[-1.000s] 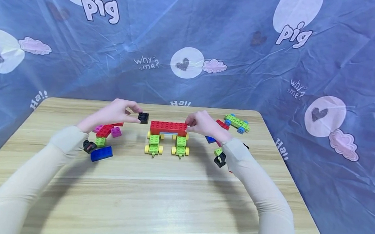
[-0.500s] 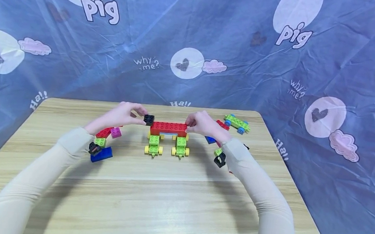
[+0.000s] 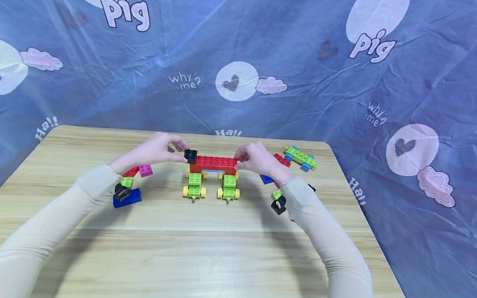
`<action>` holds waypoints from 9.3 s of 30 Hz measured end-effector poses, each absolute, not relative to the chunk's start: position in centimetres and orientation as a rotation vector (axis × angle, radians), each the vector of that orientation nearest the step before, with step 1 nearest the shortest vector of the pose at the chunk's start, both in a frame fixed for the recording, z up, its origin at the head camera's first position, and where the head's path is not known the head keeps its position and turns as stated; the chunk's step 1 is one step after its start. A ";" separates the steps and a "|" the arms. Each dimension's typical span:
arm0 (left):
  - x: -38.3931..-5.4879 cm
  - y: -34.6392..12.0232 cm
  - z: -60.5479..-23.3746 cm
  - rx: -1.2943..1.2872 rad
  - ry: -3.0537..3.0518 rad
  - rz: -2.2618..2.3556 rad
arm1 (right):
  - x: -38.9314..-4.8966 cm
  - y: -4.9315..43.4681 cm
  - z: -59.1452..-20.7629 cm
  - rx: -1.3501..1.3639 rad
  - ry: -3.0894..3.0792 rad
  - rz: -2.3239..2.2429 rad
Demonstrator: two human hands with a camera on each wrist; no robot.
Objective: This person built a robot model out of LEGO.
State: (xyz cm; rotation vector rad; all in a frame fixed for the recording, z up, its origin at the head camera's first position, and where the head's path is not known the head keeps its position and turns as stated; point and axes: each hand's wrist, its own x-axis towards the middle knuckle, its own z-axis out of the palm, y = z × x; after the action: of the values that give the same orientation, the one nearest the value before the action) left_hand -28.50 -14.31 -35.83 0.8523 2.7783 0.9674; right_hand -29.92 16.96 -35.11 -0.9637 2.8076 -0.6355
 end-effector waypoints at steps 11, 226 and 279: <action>-28.8 -14.3 -36.1 0.876 2.776 0.991 | -30.1 17.1 -35.3 -0.961 2.801 -0.655; -27.8 -14.4 -36.8 0.896 2.845 0.977 | -27.3 36.8 -41.3 -0.563 2.962 -0.538; -27.8 -14.6 -37.3 0.874 2.836 0.989 | -29.1 20.1 -34.0 -1.194 2.846 -0.541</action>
State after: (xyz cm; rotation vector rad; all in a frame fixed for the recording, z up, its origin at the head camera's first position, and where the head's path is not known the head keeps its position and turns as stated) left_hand -27.77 -14.61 -37.32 0.8743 2.8365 0.9889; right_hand -29.10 20.12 -34.05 -1.1940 2.8460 -0.5411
